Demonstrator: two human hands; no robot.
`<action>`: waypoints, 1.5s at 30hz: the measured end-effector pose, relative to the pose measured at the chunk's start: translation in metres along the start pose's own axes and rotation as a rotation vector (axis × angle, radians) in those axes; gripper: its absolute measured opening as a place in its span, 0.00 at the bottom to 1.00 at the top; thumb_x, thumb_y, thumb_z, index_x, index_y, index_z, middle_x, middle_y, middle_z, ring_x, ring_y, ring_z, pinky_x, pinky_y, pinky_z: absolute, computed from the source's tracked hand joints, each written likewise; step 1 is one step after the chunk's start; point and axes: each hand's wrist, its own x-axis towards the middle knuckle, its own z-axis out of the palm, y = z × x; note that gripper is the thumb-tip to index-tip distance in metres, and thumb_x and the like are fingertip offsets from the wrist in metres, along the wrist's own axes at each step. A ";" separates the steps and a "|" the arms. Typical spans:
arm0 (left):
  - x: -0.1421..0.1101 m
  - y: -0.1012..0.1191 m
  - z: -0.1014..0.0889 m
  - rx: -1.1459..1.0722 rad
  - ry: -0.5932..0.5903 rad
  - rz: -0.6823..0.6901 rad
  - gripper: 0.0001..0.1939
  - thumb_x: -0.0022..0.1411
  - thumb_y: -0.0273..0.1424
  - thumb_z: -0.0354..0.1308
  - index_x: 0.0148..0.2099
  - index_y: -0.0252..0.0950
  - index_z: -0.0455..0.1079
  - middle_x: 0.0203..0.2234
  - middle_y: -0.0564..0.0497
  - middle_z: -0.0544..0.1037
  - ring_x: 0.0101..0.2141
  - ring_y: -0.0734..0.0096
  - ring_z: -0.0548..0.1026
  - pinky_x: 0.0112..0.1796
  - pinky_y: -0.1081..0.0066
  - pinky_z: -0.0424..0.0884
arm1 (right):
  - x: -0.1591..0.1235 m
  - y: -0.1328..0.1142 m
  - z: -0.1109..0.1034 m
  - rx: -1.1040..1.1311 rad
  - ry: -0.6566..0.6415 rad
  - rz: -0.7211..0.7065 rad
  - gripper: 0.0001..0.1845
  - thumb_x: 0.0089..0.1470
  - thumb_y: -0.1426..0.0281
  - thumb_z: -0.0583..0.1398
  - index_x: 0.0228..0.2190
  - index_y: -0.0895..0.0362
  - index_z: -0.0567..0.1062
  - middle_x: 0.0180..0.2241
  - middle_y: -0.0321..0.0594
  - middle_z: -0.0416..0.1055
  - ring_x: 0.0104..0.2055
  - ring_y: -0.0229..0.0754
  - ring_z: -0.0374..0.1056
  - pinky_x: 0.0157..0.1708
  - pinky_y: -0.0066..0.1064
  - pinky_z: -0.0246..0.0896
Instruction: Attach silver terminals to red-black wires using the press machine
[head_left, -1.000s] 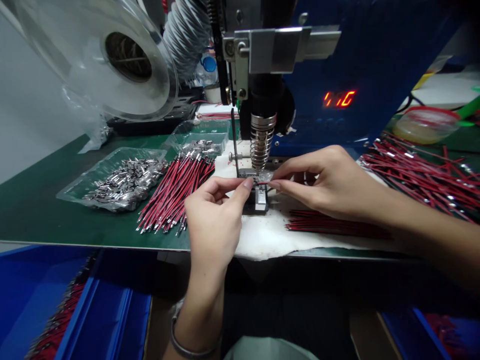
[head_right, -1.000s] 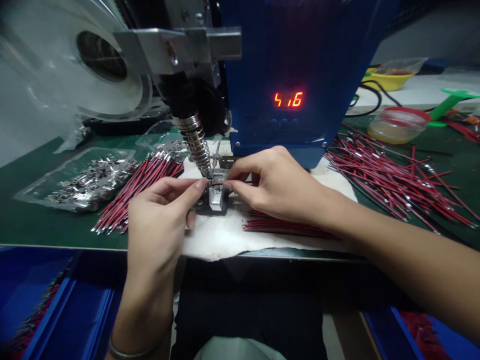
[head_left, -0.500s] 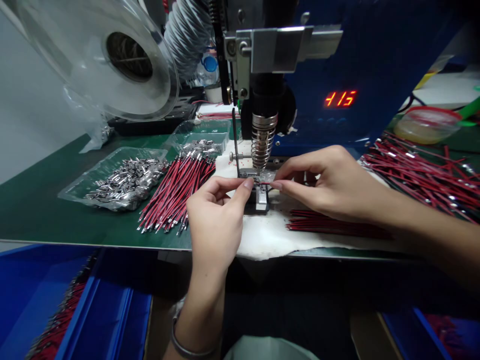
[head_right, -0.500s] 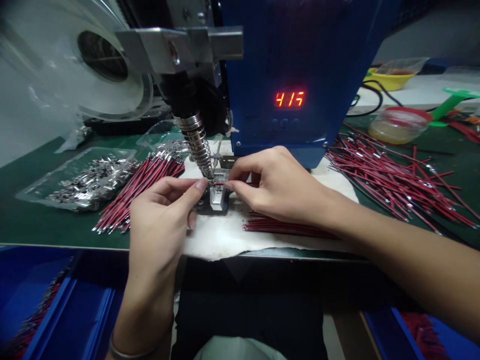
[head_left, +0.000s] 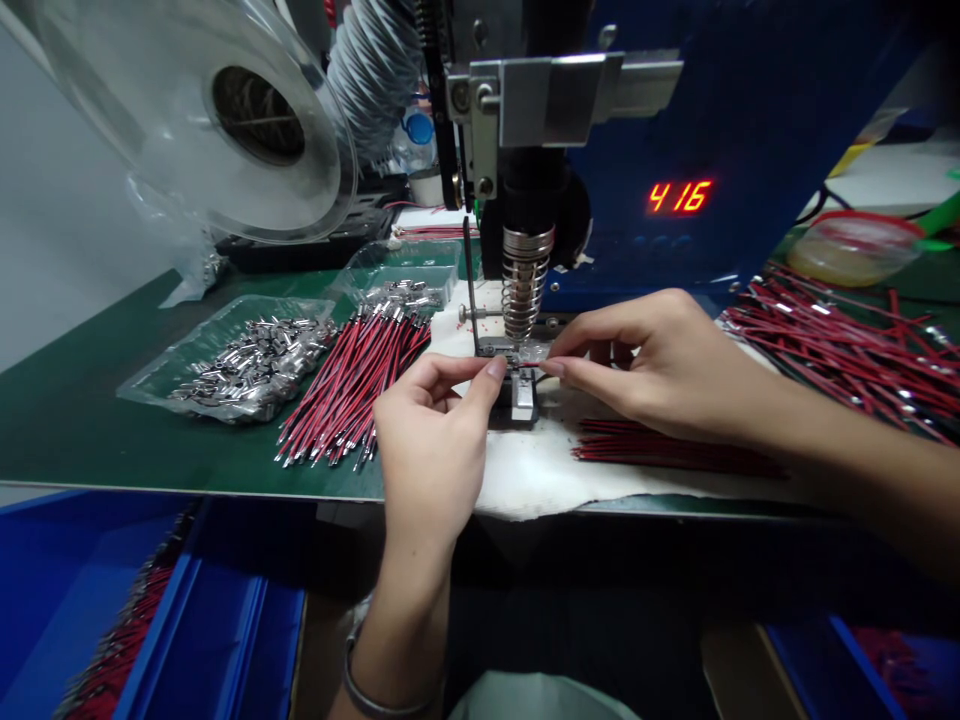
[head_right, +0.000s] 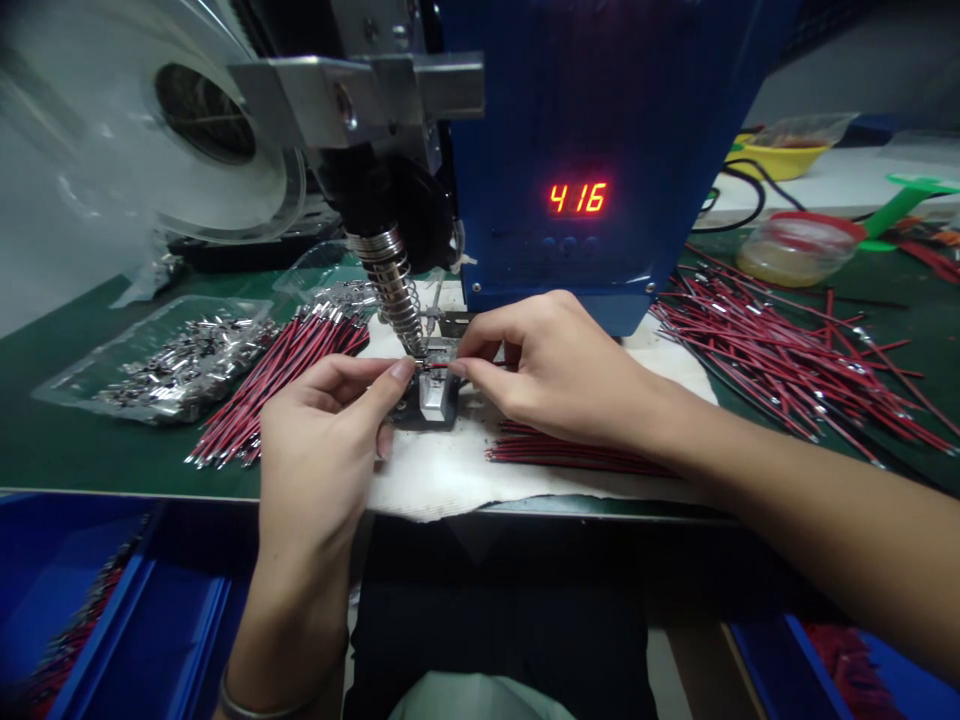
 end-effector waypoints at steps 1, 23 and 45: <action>0.000 0.000 0.000 -0.002 -0.001 0.001 0.08 0.54 0.34 0.68 0.32 0.35 0.77 0.19 0.55 0.73 0.15 0.83 0.61 0.16 0.79 0.54 | 0.000 0.000 0.000 -0.001 0.002 0.000 0.08 0.56 0.69 0.62 0.31 0.58 0.82 0.25 0.34 0.76 0.24 0.34 0.66 0.25 0.28 0.57; -0.001 0.000 0.000 0.026 0.003 0.012 0.08 0.55 0.35 0.67 0.33 0.35 0.76 0.18 0.55 0.71 0.15 0.83 0.61 0.16 0.78 0.53 | -0.001 0.000 0.004 0.028 0.006 -0.066 0.08 0.56 0.71 0.62 0.35 0.58 0.81 0.33 0.38 0.78 0.32 0.39 0.70 0.31 0.30 0.61; -0.001 0.000 -0.001 0.020 -0.009 0.012 0.08 0.55 0.35 0.67 0.33 0.35 0.77 0.19 0.54 0.72 0.15 0.82 0.61 0.16 0.77 0.54 | 0.000 -0.005 0.009 -0.001 0.026 -0.053 0.07 0.57 0.71 0.61 0.33 0.58 0.80 0.30 0.38 0.76 0.30 0.39 0.68 0.28 0.30 0.57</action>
